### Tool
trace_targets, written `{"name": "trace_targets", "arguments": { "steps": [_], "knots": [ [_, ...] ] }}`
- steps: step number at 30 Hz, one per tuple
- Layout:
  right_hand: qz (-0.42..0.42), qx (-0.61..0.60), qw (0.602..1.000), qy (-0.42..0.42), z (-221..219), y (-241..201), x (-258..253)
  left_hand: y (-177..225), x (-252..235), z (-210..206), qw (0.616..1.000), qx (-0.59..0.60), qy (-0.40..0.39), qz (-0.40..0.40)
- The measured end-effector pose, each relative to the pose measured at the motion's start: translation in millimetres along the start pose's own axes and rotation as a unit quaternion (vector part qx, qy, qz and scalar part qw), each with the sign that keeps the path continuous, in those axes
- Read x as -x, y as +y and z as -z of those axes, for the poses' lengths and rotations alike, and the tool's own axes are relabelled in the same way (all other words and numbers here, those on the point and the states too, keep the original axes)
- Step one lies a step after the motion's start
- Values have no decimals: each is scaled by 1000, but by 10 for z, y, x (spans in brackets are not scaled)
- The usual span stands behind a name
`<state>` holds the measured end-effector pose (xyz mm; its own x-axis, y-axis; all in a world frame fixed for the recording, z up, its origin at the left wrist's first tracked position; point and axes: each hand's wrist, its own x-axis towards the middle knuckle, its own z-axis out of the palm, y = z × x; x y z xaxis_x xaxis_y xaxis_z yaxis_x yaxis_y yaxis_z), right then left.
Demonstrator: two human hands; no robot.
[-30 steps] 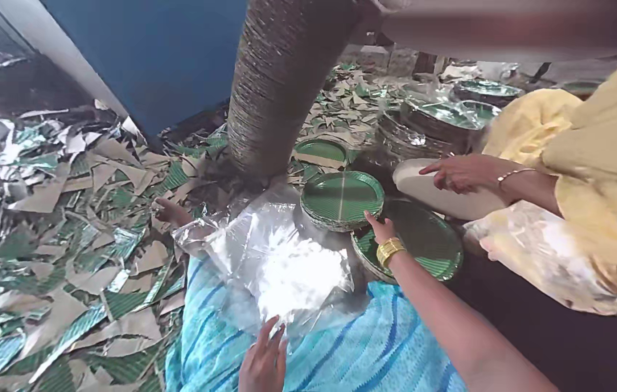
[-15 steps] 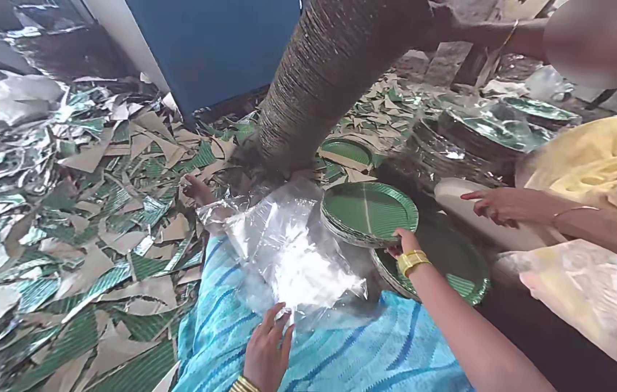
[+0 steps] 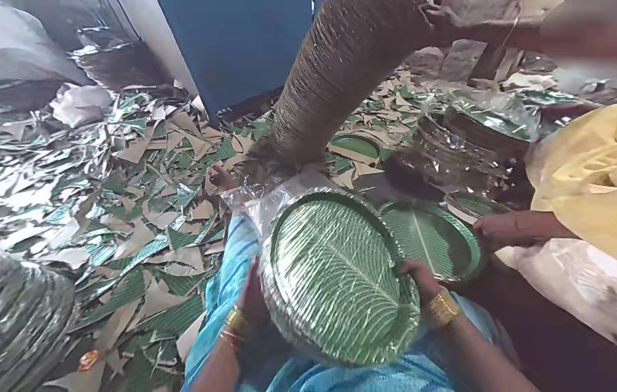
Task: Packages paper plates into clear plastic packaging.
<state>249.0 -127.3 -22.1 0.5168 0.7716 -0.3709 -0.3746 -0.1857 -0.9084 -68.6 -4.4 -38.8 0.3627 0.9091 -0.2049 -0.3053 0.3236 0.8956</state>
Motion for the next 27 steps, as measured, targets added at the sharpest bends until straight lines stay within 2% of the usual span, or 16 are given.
{"name": "trace_targets", "arguments": {
  "steps": [2,5,10,12,14,15,16,17,18,19,21,22,24,25,27],
  "knots": [
    [-25,102,994,-5,-111,119,29,187,78,18,999,36,11,-17],
    [-54,232,969,-70,-146,237,-2,44,4,344,999,19,5,25],
    [-58,231,962,-132,-89,41,-206,-51,-29,490,994,40,-79,65],
    [-8,214,963,-162,-87,-49,-284,-97,-37,492,991,29,-94,87],
    [77,254,946,-185,-202,-257,-188,-89,-47,455,991,18,-92,98],
    [27,309,938,-152,-455,-577,94,-76,-37,442,991,15,-93,99],
    [-122,322,933,-101,-818,-965,349,-70,-26,441,990,9,-99,98],
    [-49,334,924,-179,-703,-788,88,-68,-17,443,990,4,-104,95],
    [15,317,910,-267,-532,-483,-378,-60,-11,446,990,-4,-108,94],
    [3,305,900,-311,-476,-284,-735,-38,-10,449,989,-23,-111,94],
    [-65,333,893,-297,-501,-174,-975,56,-60,465,981,-117,-115,106],
    [-78,342,892,-284,-486,-174,-963,148,-112,460,964,-207,-123,112],
    [-61,336,900,-269,-344,-154,-856,401,-310,373,897,-397,-154,118],
    [-47,330,907,-259,-226,-119,-806,482,-456,337,870,-453,-161,106],
    [-21,290,932,-216,30,-14,-659,691,-672,201,853,-495,-142,83]
  ]
}}
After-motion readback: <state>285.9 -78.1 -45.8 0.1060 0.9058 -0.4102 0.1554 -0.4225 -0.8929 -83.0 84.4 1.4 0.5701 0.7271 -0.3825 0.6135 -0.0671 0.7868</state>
